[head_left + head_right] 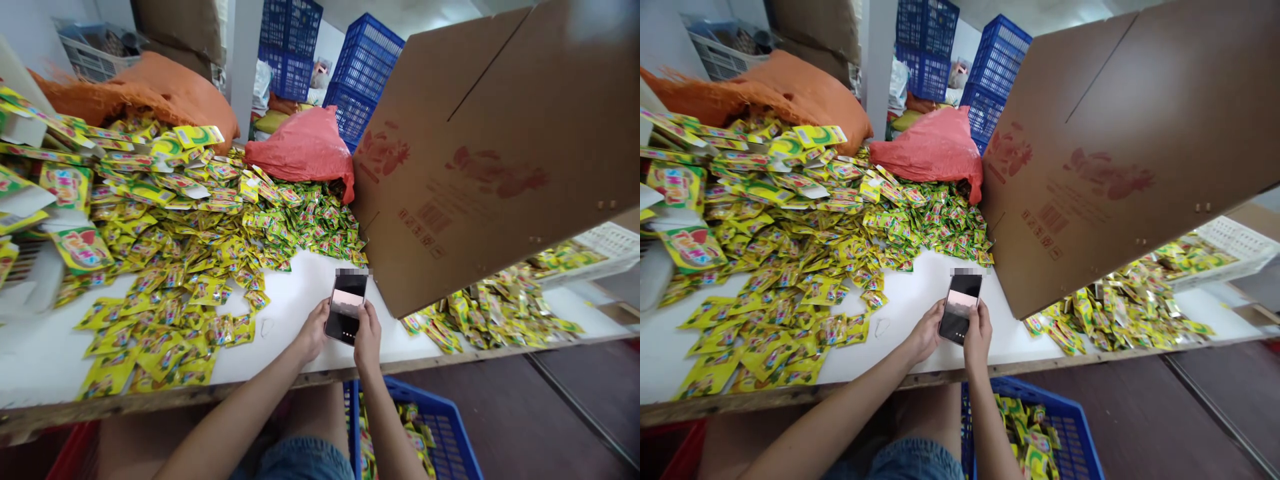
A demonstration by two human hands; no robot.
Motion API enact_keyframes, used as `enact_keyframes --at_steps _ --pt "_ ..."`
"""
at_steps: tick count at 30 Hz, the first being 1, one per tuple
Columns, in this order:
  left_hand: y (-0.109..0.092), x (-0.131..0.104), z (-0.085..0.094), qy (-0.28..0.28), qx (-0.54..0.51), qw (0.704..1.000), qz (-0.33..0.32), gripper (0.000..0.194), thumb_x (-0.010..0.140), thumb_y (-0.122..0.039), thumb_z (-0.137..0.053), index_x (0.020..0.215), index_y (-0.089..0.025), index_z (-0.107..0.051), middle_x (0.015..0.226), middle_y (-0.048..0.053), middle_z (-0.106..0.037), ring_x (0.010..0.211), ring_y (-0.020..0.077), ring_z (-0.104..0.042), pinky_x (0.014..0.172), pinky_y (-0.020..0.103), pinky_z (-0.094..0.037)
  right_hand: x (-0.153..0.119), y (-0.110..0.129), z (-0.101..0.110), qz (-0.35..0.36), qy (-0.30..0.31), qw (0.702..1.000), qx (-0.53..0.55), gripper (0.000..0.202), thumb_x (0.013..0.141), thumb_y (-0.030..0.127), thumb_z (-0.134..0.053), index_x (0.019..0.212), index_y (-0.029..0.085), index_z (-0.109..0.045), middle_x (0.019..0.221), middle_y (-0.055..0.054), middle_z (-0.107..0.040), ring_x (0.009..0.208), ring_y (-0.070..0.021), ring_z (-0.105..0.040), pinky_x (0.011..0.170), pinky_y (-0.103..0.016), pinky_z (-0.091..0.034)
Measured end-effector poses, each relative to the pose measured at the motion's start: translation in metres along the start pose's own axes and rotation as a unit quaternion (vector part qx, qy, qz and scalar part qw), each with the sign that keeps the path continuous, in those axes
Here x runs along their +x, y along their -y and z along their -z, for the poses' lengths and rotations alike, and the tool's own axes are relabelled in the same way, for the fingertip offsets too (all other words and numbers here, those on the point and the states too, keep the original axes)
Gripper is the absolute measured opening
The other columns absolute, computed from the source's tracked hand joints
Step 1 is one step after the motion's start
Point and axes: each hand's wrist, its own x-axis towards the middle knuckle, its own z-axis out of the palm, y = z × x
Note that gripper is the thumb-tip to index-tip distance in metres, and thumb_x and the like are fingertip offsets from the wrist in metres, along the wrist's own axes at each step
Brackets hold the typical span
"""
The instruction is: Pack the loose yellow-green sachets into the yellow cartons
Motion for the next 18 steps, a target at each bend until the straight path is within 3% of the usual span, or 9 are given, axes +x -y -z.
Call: enact_keyframes --at_steps 3,6,10,18 --pt "0.003 0.001 0.003 -0.002 -0.003 1.0 0.004 0.043 0.074 -0.046 -0.063 0.106 -0.018 -0.059 0.098 0.007 -0.066 0.086 0.0193 -0.06 0.075 0.028 -0.043 -0.008 0.009 -0.002 0.154 -0.061 0.973 -0.161 0.042 0.082 0.039 -0.048 0.119 0.02 -0.05 0.124 -0.012 -0.047 0.108 -0.0235 -0.045 0.092 -0.042 -0.035" --pt "0.004 0.002 0.004 -0.013 -0.002 1.0 0.008 0.042 0.073 -0.045 -0.063 0.105 -0.018 -0.06 0.095 0.006 -0.067 0.082 0.0175 -0.061 0.074 0.026 -0.042 -0.014 0.016 -0.003 0.256 -0.062 0.914 -0.307 0.023 0.081 0.032 -0.053 0.099 0.025 -0.064 0.13 -0.008 -0.04 0.119 -0.0267 -0.034 0.098 -0.049 -0.024" --pt "0.003 0.001 0.003 -0.005 0.002 1.0 0.003 0.041 0.074 -0.044 -0.063 0.105 -0.017 -0.061 0.099 0.008 -0.067 0.088 0.0187 -0.06 0.08 0.027 -0.042 -0.015 0.017 -0.003 0.282 -0.07 0.877 -0.382 0.019 0.079 0.031 -0.057 0.095 0.028 -0.067 0.137 -0.005 -0.033 0.123 -0.03 -0.026 0.098 -0.052 -0.022" --pt "0.001 0.002 0.001 -0.008 -0.004 1.0 -0.016 0.039 0.075 -0.041 -0.063 0.105 -0.016 -0.061 0.101 0.008 -0.067 0.095 0.0198 -0.06 0.088 0.029 -0.04 -0.015 0.018 0.004 0.262 -0.045 0.868 -0.419 0.046 0.073 0.041 -0.06 0.118 0.031 -0.054 0.143 -0.007 -0.021 0.124 -0.0347 -0.021 0.094 -0.056 -0.022"
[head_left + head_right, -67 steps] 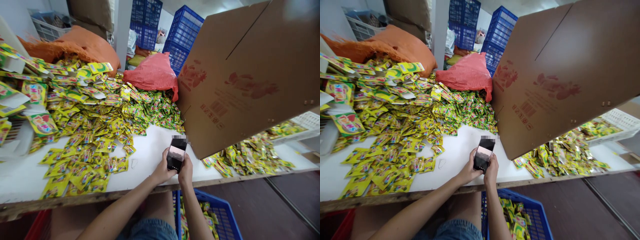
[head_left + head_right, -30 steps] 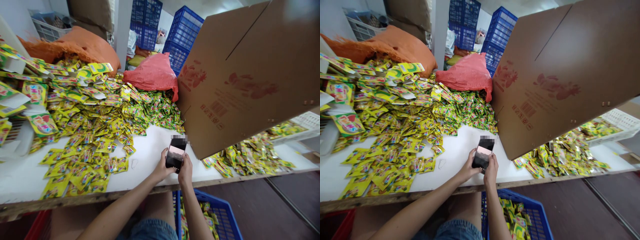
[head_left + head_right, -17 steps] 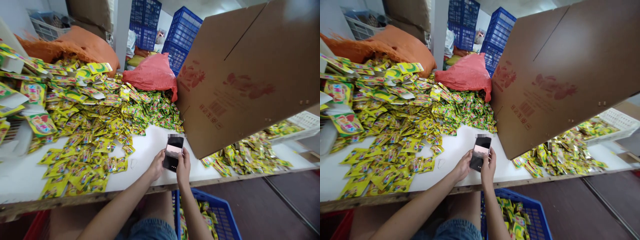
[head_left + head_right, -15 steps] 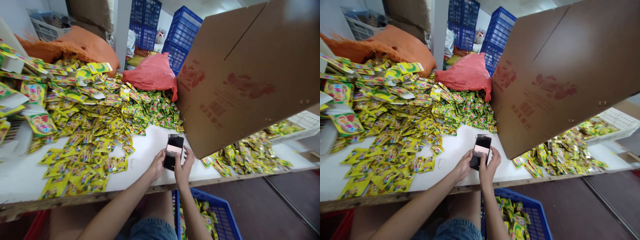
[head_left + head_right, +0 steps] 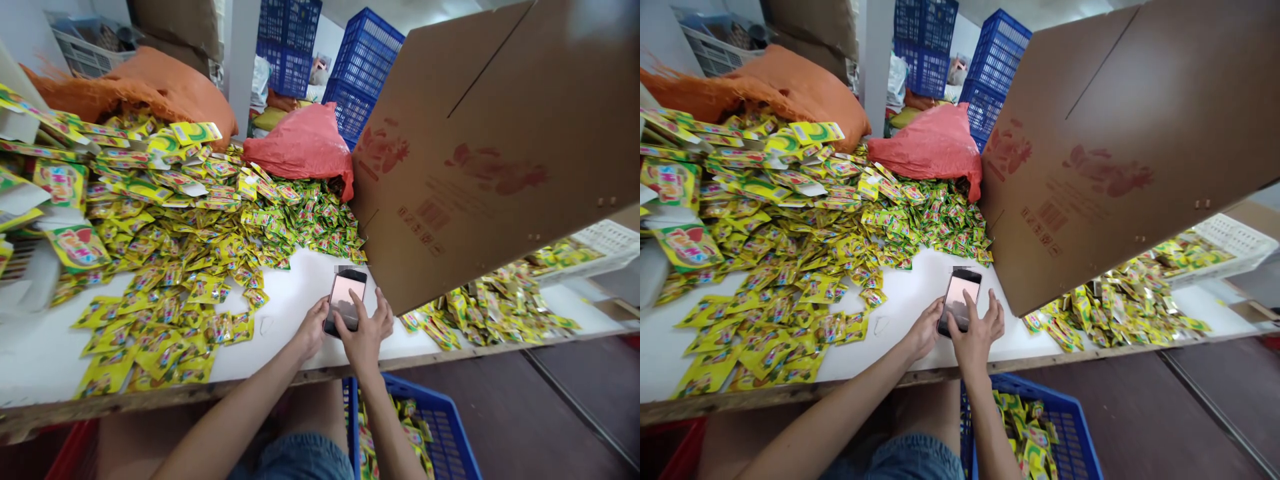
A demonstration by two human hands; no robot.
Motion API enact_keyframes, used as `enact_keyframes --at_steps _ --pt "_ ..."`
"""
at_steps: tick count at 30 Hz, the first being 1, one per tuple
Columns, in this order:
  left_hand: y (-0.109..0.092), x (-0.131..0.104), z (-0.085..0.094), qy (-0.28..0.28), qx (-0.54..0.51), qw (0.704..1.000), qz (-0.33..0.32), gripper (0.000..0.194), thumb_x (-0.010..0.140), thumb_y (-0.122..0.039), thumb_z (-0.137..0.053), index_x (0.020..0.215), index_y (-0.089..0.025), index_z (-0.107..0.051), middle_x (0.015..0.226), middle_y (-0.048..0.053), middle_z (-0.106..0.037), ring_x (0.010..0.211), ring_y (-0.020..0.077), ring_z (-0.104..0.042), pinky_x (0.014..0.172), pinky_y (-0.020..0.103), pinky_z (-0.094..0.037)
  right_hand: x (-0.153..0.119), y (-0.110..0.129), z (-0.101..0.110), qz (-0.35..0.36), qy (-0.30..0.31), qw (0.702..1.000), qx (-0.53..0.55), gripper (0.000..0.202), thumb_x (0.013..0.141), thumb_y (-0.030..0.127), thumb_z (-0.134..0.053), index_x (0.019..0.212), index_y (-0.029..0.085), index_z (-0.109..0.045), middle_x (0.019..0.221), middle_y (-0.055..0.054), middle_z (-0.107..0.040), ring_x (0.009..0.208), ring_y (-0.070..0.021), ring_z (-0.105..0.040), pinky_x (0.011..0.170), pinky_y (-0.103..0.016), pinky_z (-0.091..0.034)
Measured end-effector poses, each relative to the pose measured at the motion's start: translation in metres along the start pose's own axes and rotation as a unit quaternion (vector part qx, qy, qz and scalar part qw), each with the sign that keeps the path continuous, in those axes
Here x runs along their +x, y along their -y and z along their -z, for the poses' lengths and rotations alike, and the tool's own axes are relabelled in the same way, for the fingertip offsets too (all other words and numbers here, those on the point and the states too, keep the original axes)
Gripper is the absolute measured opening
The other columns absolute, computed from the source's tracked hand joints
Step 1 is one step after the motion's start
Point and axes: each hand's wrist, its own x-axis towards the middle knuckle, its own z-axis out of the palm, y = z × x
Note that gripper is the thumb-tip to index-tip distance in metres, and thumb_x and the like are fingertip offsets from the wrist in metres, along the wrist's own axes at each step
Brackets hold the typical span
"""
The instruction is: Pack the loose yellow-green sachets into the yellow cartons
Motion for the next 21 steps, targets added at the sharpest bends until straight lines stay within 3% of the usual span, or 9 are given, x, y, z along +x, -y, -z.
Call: enact_keyframes --at_steps 9,16,21 --pt "-0.002 -0.001 -0.002 0.003 0.005 1.0 0.005 0.037 0.077 -0.04 -0.061 0.104 -0.017 -0.06 0.098 0.008 -0.066 0.09 0.0193 -0.06 0.08 0.029 -0.043 -0.001 -0.004 0.001 0.007 0.052 0.999 -0.004 0.069 0.069 0.052 -0.061 0.131 0.03 -0.04 0.143 -0.01 -0.021 0.126 -0.0351 -0.02 0.094 -0.056 -0.022" --pt "-0.005 -0.003 -0.002 -0.016 -0.002 1.0 0.023 0.034 0.074 -0.041 -0.064 0.098 -0.018 -0.061 0.085 0.003 -0.065 0.073 0.0129 -0.058 0.066 0.022 -0.042 -0.008 -0.004 0.008 0.043 0.045 0.997 0.039 0.034 0.079 0.039 -0.054 0.112 0.032 -0.06 0.143 -0.003 -0.023 0.127 -0.0323 -0.021 0.098 -0.055 -0.022" --pt "-0.004 -0.002 -0.002 -0.006 -0.012 1.0 0.026 0.038 0.072 -0.043 -0.066 0.1 -0.018 -0.061 0.086 0.003 -0.066 0.076 0.0139 -0.059 0.071 0.023 -0.042 -0.013 -0.009 0.009 0.024 0.019 0.998 0.048 0.025 0.081 0.036 -0.052 0.103 0.03 -0.064 0.14 -0.003 -0.03 0.126 -0.0306 -0.024 0.098 -0.054 -0.022"
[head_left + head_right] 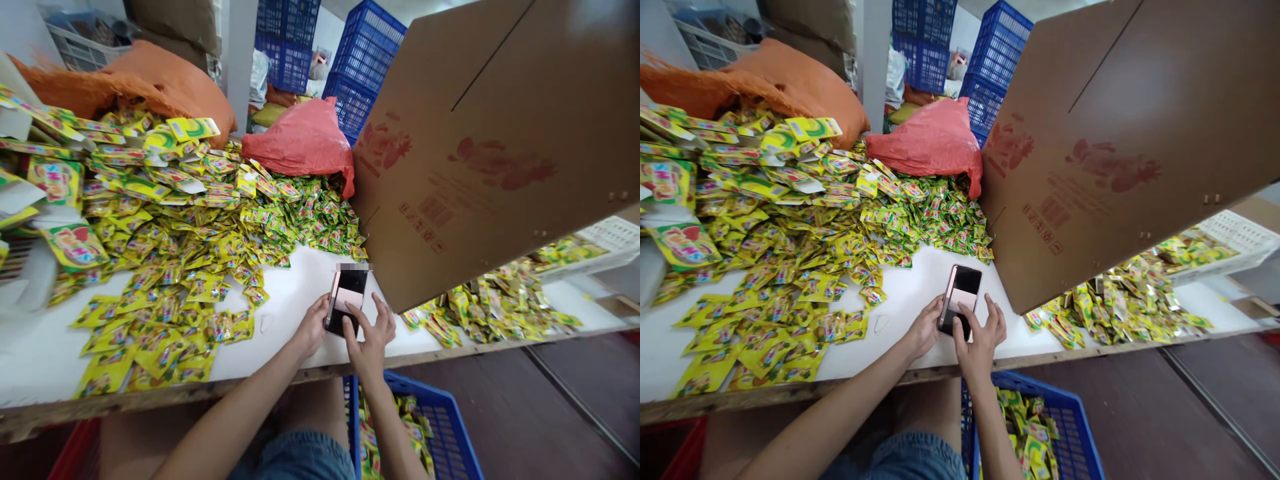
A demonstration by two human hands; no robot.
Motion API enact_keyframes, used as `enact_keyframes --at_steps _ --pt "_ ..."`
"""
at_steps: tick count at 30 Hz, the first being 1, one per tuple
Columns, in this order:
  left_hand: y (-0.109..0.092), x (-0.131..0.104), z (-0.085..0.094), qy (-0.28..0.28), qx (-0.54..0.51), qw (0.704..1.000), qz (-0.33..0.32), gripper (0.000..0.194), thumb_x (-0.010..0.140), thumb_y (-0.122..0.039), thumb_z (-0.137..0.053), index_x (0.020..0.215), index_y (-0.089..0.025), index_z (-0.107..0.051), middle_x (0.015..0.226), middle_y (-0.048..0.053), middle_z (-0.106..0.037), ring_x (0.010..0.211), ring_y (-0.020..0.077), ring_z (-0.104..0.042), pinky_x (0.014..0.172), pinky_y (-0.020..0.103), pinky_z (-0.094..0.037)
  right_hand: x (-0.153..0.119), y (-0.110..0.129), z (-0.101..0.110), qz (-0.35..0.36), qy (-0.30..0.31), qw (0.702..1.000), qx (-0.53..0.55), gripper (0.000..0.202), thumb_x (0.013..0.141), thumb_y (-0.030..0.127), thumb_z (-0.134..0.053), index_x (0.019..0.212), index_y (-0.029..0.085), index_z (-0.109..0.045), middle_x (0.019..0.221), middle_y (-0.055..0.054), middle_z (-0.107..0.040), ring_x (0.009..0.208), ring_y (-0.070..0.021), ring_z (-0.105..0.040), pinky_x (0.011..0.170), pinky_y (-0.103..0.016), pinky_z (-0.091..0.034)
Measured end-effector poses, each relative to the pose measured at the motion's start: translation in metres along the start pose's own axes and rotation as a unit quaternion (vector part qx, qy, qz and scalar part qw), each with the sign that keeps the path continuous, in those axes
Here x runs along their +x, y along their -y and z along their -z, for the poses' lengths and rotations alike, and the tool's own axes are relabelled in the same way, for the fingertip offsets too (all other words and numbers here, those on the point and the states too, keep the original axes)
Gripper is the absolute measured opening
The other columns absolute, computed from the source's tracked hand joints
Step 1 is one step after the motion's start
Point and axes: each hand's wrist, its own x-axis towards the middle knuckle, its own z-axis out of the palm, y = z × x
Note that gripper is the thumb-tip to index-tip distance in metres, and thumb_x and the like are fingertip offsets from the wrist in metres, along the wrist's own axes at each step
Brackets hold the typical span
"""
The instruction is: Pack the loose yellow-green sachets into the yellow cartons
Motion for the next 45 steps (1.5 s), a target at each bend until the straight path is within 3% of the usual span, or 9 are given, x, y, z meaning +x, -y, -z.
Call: enact_keyframes --at_steps 9,21,28,36,45 --pt "0.001 0.002 0.0 0.003 0.017 1.0 -0.009 0.043 0.071 -0.048 -0.065 0.102 -0.018 -0.062 0.096 0.005 -0.067 0.086 0.0182 -0.06 0.076 0.026 -0.041 0.001 -0.005 0.008 -0.05 -0.099 0.994 0.019 0.027 0.084 0.035 -0.048 0.103 0.022 -0.063 0.126 -0.011 -0.043 0.121 -0.0299 -0.035 0.096 -0.053 -0.024" --pt "0.004 0.003 0.004 0.006 0.015 1.0 -0.018 0.039 0.074 -0.043 -0.063 0.104 -0.017 -0.061 0.098 0.006 -0.067 0.088 0.0179 -0.059 0.08 0.026 -0.04 0.003 0.002 0.005 -0.025 -0.079 0.996 0.022 0.023 0.082 0.033 -0.053 0.101 0.024 -0.064 0.125 -0.009 -0.043 0.119 -0.0285 -0.035 0.096 -0.051 -0.025" --pt "0.001 0.001 0.002 0.01 0.012 1.0 -0.019 0.037 0.074 -0.044 -0.063 0.1 -0.017 -0.063 0.091 0.004 -0.067 0.082 0.0155 -0.059 0.075 0.024 -0.041 0.003 0.009 -0.003 0.007 -0.039 0.999 0.014 0.021 0.082 0.032 -0.051 0.093 0.028 -0.069 0.136 -0.004 -0.035 0.125 -0.03 -0.026 0.097 -0.053 -0.023" --pt "0.002 0.003 0.001 0.015 0.014 1.0 -0.016 0.04 0.074 -0.046 -0.062 0.101 -0.017 -0.062 0.095 0.006 -0.067 0.088 0.0189 -0.059 0.079 0.027 -0.04 0.004 0.001 0.004 -0.052 -0.114 0.992 0.007 0.022 0.084 0.031 -0.049 0.092 0.024 -0.068 0.124 -0.008 -0.043 0.119 -0.0284 -0.032 0.097 -0.051 -0.022" --pt "0.004 0.003 0.003 0.008 0.003 1.0 -0.011 0.038 0.074 -0.042 -0.064 0.102 -0.016 -0.062 0.093 0.005 -0.067 0.083 0.0164 -0.059 0.077 0.025 -0.041 0.004 0.005 0.002 -0.035 -0.119 0.992 0.011 0.019 0.082 0.031 -0.052 0.089 0.023 -0.068 0.121 -0.008 -0.045 0.117 -0.0277 -0.036 0.096 -0.049 -0.024"
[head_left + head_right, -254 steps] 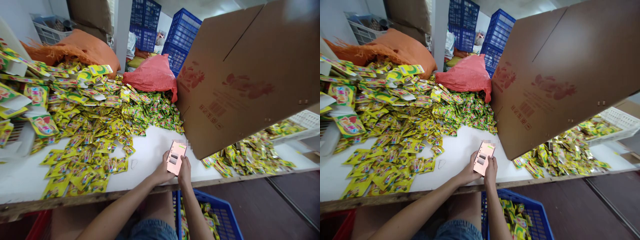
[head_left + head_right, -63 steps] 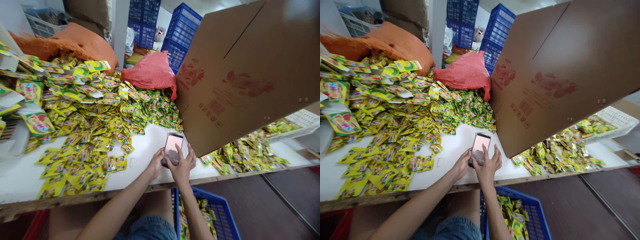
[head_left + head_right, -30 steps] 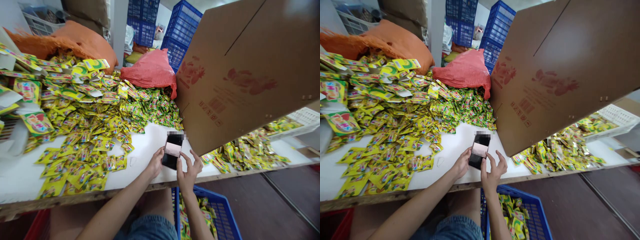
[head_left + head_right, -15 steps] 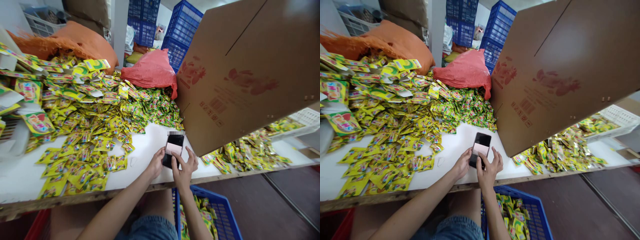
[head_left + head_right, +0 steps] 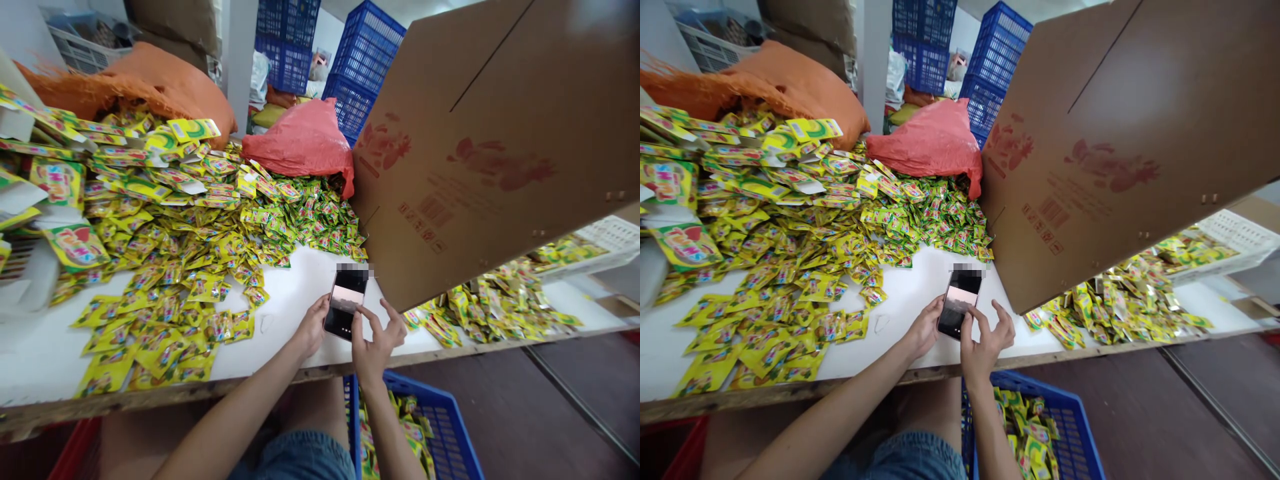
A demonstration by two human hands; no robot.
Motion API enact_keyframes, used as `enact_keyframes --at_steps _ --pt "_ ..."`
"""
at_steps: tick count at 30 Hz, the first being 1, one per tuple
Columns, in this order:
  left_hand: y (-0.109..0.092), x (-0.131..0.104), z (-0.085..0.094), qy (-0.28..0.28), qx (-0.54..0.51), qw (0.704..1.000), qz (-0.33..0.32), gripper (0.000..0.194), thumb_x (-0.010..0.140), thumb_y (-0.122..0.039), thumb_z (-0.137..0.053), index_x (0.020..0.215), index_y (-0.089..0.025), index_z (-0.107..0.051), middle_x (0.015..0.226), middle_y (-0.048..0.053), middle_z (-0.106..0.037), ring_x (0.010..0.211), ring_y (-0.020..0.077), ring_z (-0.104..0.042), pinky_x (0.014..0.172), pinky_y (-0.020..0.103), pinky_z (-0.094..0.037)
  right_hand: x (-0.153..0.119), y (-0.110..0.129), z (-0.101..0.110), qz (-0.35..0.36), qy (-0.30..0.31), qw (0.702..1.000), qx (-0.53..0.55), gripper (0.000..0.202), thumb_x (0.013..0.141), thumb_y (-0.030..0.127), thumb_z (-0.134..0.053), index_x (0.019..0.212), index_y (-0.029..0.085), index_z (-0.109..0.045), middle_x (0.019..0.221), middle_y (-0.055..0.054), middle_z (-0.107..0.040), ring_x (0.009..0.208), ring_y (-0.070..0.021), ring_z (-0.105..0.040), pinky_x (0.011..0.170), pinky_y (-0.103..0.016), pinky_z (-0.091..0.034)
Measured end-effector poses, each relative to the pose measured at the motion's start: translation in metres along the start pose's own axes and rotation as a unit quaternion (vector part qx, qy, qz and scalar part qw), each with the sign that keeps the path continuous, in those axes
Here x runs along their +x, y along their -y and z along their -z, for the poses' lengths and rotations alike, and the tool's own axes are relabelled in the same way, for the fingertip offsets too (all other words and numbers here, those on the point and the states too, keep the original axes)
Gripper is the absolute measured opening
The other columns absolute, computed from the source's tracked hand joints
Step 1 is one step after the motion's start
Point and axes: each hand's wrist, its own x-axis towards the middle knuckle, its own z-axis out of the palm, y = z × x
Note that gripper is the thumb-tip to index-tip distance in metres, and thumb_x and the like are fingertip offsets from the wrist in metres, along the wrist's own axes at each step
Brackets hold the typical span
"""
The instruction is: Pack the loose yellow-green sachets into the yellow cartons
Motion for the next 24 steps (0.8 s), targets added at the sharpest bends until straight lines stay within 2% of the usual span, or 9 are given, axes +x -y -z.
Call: enact_keyframes --at_steps 5,8,12,17,24 --pt "0.0 -0.001 -0.001 -0.004 -0.002 1.0 -0.001 0.035 0.073 -0.039 -0.066 0.098 -0.016 -0.063 0.091 0.005 -0.068 0.083 0.0158 -0.06 0.078 0.024 -0.041 0.004 0.004 -0.009 0.032 0.022 0.999 -0.01 0.015 0.081 0.03 -0.056 0.086 0.026 -0.069 0.125 -0.006 -0.043 0.118 -0.0288 -0.033 0.095 -0.05 -0.025" --pt "-0.001 -0.002 -0.001 0.0 -0.002 1.0 0.001 0.031 0.075 -0.036 -0.065 0.099 -0.017 -0.063 0.093 0.005 -0.068 0.086 0.0162 -0.06 0.08 0.025 -0.041 0.007 0.01 -0.015 0.041 0.043 0.998 -0.025 0.016 0.08 0.031 -0.057 0.091 0.028 -0.068 0.131 -0.006 -0.039 0.121 -0.0307 -0.029 0.095 -0.052 -0.023" --pt "-0.001 -0.002 -0.001 -0.004 -0.007 1.0 -0.003 0.027 0.076 -0.031 -0.064 0.1 -0.017 -0.064 0.093 0.004 -0.069 0.084 0.0149 -0.061 0.08 0.024 -0.041 0.009 0.013 -0.016 0.029 0.058 0.997 -0.05 0.026 0.079 0.035 -0.058 0.104 0.03 -0.064 0.136 -0.007 -0.034 0.123 -0.0327 -0.025 0.095 -0.055 -0.022" --pt "-0.001 -0.002 -0.003 0.004 -0.004 1.0 -0.012 0.029 0.077 -0.031 -0.062 0.101 -0.016 -0.064 0.1 0.007 -0.068 0.094 0.0175 -0.06 0.087 0.025 -0.04 0.009 0.009 -0.011 0.016 0.084 0.994 -0.064 0.041 0.076 0.04 -0.059 0.116 0.03 -0.057 0.139 -0.008 -0.028 0.124 -0.0337 -0.023 0.095 -0.056 -0.021" --pt "-0.002 -0.003 -0.003 0.003 -0.01 1.0 0.005 0.029 0.076 -0.031 -0.063 0.1 -0.015 -0.064 0.098 0.007 -0.068 0.093 0.0182 -0.061 0.086 0.027 -0.041 0.007 0.004 -0.01 0.009 0.102 0.992 -0.077 0.05 0.075 0.045 -0.058 0.122 0.029 -0.051 0.139 -0.009 -0.026 0.124 -0.0344 -0.021 0.095 -0.056 -0.023"
